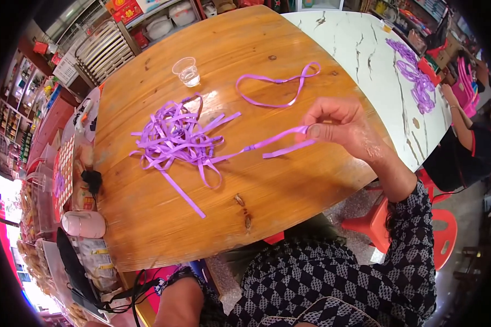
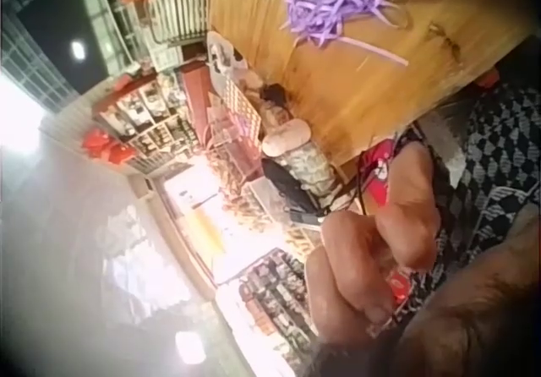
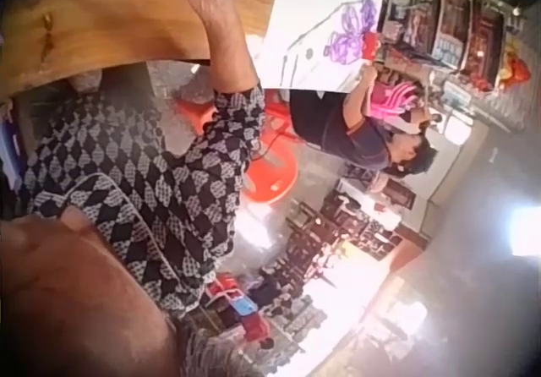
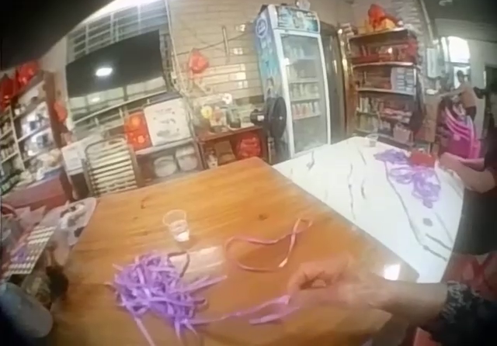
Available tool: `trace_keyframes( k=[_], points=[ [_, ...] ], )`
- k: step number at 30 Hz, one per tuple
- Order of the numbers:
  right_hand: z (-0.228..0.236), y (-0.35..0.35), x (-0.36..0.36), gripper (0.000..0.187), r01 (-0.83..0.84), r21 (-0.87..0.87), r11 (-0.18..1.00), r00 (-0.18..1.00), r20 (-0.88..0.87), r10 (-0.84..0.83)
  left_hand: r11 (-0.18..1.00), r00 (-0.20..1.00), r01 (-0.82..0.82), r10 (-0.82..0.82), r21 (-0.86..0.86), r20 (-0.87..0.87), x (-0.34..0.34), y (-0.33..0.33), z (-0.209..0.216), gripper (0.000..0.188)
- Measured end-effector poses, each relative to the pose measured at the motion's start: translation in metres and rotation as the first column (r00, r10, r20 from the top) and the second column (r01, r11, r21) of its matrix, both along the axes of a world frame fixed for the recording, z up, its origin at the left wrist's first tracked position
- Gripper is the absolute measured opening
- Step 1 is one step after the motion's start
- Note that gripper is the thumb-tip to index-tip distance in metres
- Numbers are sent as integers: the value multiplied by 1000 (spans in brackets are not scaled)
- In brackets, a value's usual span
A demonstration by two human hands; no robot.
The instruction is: The person ties a series of small knots along the length of a purple ribbon by hand. They repeatedly pull the ribbon through loops to form each knot and stretch the segment taut before moving to the next.
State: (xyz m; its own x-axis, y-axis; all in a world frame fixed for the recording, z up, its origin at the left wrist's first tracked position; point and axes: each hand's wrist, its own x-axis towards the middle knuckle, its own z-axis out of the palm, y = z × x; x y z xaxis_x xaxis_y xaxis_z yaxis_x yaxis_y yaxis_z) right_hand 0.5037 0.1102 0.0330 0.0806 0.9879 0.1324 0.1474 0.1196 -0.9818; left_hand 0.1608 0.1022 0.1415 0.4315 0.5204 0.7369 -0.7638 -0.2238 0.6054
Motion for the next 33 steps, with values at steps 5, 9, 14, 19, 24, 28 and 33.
trace_keyframes(
  k=[5,9,14,19,24,28,33],
  points=[
    [-6,-12,-8,6,-148,-160,976,983,-135,126,931,867,196,-311,-307,-389,-13,-1,-11,16],
    [9,-22,-24,8,-210,-224,952,978,-62,201,765,738,-546,632,342,-236,51,40,-108,40],
    [17,-35,-15,10,-165,-133,977,967,-216,134,805,422,-251,591,538,-687,104,60,-152,35],
    [-11,-31,9,11,-125,-176,976,989,-100,109,910,497,-408,152,-75,-854,84,60,-149,23],
    [-38,-36,22,10,-68,-248,966,994,68,87,382,-204,-279,873,881,-443,72,75,-152,30],
    [-47,-34,-31,8,-115,15,993,921,376,101,705,387,-231,699,671,-601,131,39,-134,49],
    [-41,-27,-30,7,-82,281,956,843,531,-84,896,636,-195,-194,-399,-747,131,39,-156,35]
  ],
)
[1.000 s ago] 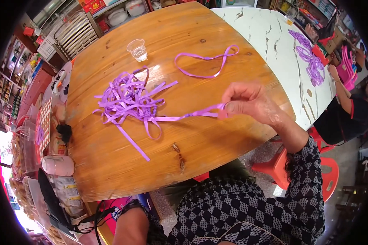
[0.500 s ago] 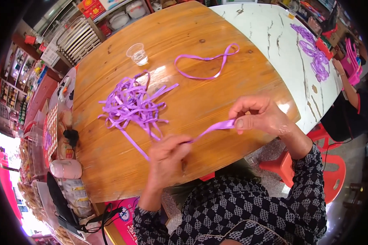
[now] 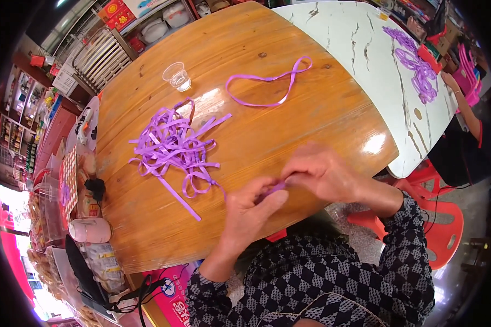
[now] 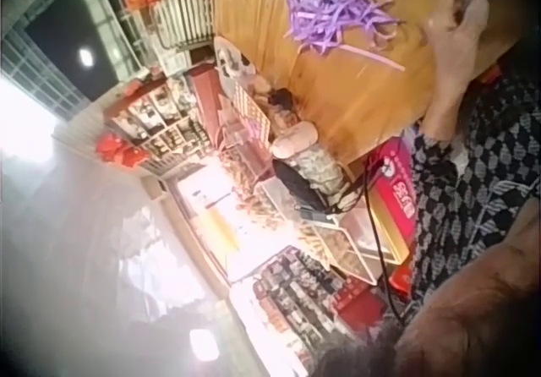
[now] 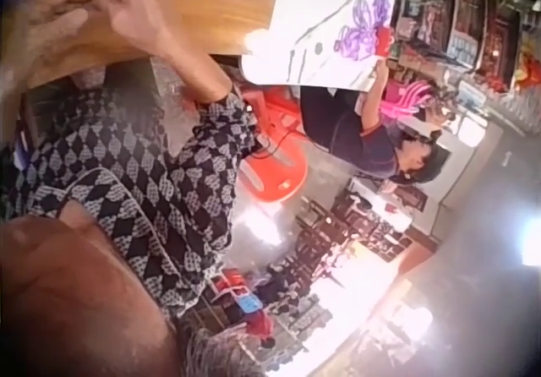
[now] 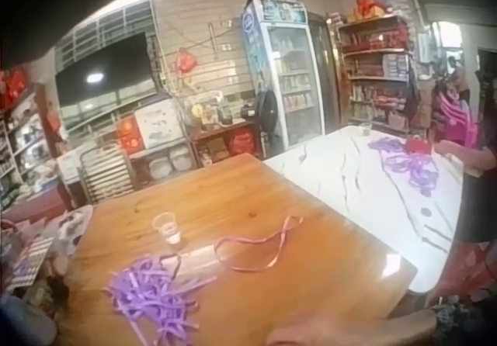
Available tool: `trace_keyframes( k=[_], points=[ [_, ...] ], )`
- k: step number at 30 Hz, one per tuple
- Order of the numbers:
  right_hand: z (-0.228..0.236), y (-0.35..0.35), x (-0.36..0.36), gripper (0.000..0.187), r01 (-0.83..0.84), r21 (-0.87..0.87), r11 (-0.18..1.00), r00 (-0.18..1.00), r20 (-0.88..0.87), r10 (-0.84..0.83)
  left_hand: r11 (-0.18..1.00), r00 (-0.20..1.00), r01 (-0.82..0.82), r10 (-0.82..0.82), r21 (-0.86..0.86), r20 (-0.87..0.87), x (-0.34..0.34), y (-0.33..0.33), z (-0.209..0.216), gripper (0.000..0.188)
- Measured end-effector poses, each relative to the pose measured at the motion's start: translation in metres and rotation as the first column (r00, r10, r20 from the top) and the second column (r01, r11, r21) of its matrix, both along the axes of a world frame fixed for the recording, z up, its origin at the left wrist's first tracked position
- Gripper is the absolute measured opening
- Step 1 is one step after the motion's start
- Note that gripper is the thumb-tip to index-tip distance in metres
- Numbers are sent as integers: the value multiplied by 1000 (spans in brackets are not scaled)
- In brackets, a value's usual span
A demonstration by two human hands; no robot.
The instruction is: The person ties a series of small knots along the length of a purple ribbon by hand. They repeatedly pull the ribbon through loops to form each knot and stretch the segment taut before moving to the next.
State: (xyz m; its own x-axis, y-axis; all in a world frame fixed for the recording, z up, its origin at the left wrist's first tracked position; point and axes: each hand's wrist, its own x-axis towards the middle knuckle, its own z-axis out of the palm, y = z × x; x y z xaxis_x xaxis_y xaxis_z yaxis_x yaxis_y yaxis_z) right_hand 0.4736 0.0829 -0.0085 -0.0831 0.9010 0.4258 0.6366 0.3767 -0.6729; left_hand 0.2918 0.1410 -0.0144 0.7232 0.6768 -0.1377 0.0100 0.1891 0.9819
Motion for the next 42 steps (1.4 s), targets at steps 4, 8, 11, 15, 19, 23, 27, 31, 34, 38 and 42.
trace_keyframes(
  k=[4,8,11,15,19,23,27,31,34,38,42],
  points=[
    [-1,-10,16,9,-51,-300,953,976,-219,-17,986,987,-17,-10,-164,-163,-24,8,-3,18],
    [-4,-11,3,13,7,-391,921,937,-318,-142,882,994,-33,79,-471,77,-39,9,-10,12],
    [-19,-10,-3,13,66,-331,941,940,-296,-170,860,919,-60,245,-506,308,-43,6,-15,10],
    [-37,-13,-19,11,50,119,992,986,152,-68,922,898,-118,257,-370,356,-36,7,-3,26],
    [-20,-16,-40,17,-106,194,975,939,343,34,987,984,-143,149,-67,94,-28,0,-10,40],
    [-6,-3,-33,19,-59,330,942,947,318,-52,982,993,-74,88,172,-75,-32,-7,-20,30],
    [-18,7,-35,15,0,252,968,998,53,-14,991,993,-114,116,67,-26,-30,-8,-16,17],
    [-23,7,-37,11,-33,104,994,984,-171,50,985,986,-167,166,36,15,-28,-13,-14,13],
    [-22,6,-41,9,10,25,1000,958,-288,-3,932,969,-240,248,273,6,-24,-17,-25,13],
    [-17,8,-51,10,-55,-241,969,771,-627,-112,902,950,-308,311,304,40,-22,-22,-26,14],
    [-25,9,-51,12,-336,-368,867,486,-856,-175,838,921,-378,384,394,68,-24,-21,-28,13]
  ],
)
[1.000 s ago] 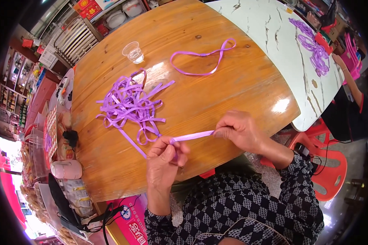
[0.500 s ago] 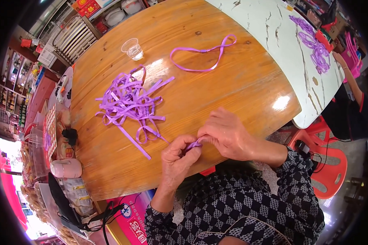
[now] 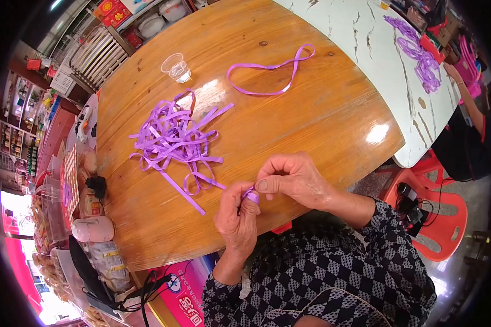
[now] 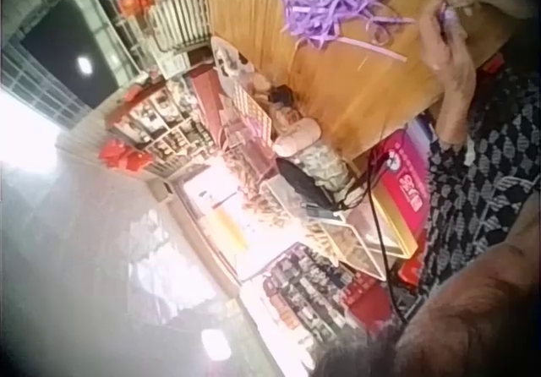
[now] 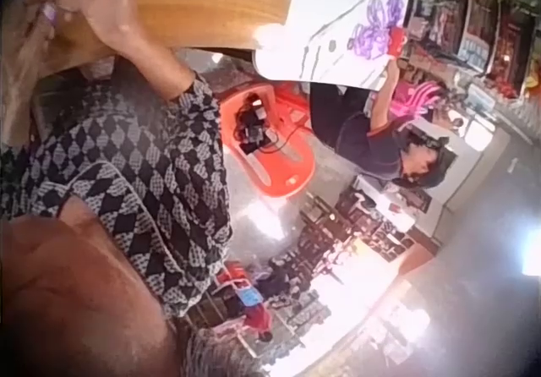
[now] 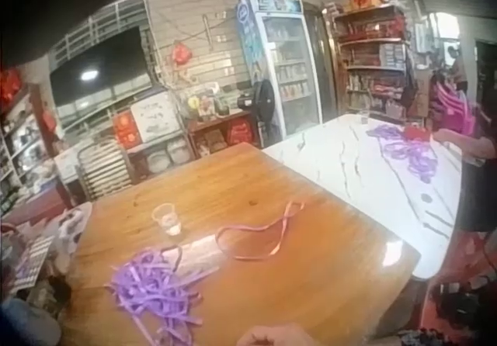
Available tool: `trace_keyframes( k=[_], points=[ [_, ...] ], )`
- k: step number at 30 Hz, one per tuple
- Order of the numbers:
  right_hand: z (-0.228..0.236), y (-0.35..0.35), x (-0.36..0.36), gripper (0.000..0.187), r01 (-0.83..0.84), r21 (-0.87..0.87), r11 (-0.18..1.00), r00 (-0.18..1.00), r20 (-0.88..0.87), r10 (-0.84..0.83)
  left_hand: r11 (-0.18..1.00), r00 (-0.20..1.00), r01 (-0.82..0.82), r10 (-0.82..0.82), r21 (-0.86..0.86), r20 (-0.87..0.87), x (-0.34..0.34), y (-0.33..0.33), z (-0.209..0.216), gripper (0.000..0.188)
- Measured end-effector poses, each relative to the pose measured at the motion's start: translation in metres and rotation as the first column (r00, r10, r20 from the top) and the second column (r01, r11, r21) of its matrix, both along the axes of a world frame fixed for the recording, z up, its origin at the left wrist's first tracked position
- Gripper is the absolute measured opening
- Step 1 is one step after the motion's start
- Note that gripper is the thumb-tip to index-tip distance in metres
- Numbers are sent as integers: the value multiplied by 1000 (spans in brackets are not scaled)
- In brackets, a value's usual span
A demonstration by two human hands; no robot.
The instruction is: The person ties a series of small knots along the length of a purple ribbon by hand. They repeatedly pull the ribbon through loops to form each knot and stretch the segment taut before moving to the next.
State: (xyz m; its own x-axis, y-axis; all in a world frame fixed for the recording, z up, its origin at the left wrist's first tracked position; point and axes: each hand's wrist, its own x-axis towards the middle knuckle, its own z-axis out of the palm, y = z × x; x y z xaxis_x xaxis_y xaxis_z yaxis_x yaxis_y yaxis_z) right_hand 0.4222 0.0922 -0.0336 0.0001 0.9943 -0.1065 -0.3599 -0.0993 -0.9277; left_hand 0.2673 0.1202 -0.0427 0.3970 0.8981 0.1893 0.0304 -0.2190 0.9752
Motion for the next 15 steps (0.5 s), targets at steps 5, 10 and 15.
trace_keyframes(
  k=[5,10,15],
  points=[
    [-2,-1,-14,13,49,0,999,996,70,-49,997,999,-11,14,-78,43,-5,4,5,12],
    [-13,-5,-26,10,209,221,953,952,176,-250,952,990,11,33,-307,137,-7,10,14,10],
    [-5,-4,-13,8,79,403,912,827,484,-285,847,965,183,-59,-500,254,-16,18,22,11]
  ],
)
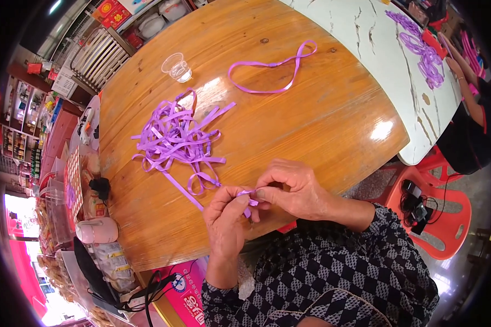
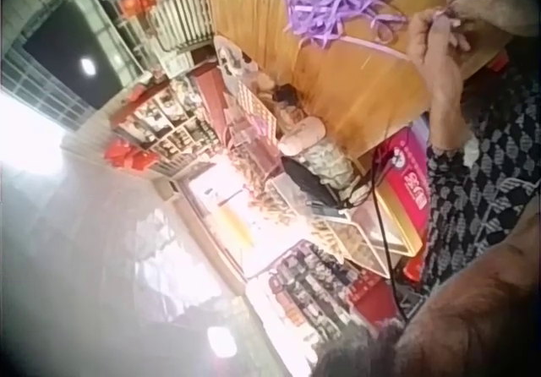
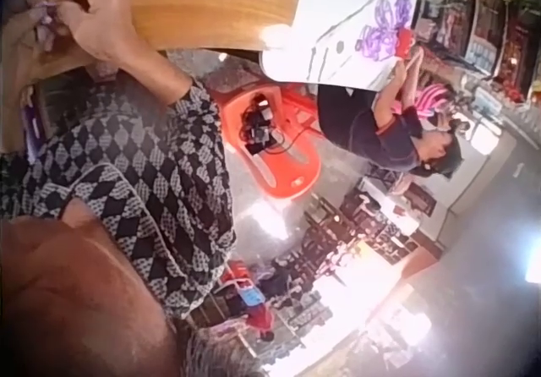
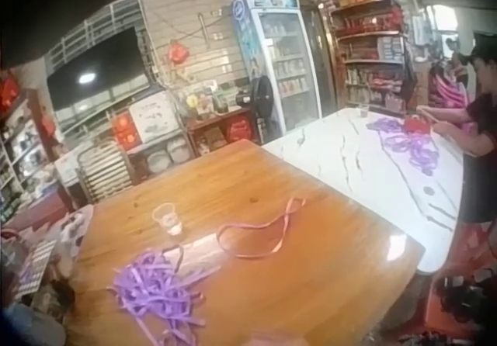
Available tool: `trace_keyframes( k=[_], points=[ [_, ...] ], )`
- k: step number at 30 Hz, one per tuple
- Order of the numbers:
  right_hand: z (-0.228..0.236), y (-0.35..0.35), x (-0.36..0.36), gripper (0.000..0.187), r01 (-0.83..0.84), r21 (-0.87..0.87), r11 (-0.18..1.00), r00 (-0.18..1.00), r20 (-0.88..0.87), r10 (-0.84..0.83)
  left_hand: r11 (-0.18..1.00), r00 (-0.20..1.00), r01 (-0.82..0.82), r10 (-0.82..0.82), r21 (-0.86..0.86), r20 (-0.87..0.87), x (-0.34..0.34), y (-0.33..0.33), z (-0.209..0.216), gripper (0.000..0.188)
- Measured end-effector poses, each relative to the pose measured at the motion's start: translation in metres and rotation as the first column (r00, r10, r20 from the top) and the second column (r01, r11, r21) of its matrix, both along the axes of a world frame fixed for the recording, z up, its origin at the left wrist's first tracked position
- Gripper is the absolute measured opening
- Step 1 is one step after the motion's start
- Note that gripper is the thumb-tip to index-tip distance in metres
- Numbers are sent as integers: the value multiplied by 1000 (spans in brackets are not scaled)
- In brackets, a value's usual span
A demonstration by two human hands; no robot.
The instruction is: The person ties a series of small knots along the length of a purple ribbon by hand. They repeatedly pull the ribbon through loops to form each knot and stretch the segment taut before moving to the next.
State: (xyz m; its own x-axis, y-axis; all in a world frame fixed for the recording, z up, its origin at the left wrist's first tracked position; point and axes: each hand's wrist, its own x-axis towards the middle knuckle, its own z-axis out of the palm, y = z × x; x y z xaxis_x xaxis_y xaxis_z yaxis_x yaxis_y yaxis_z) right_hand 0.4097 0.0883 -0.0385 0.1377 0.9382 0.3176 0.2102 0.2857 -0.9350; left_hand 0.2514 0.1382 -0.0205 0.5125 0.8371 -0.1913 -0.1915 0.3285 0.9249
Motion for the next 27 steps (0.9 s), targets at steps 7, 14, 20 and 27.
trace_keyframes(
  k=[7,14,20,27],
  points=[
    [5,-5,0,12,158,161,974,978,113,-177,995,998,-44,48,-92,44,4,-2,-2,15],
    [3,0,2,13,167,271,948,960,174,-219,996,996,-53,57,71,-64,11,-9,5,19],
    [2,10,6,11,71,107,992,996,-66,-64,993,1000,28,-29,113,5,6,-6,2,27],
    [2,9,10,10,-116,-160,980,953,-298,64,923,970,-161,213,350,-114,10,5,7,28]
  ],
)
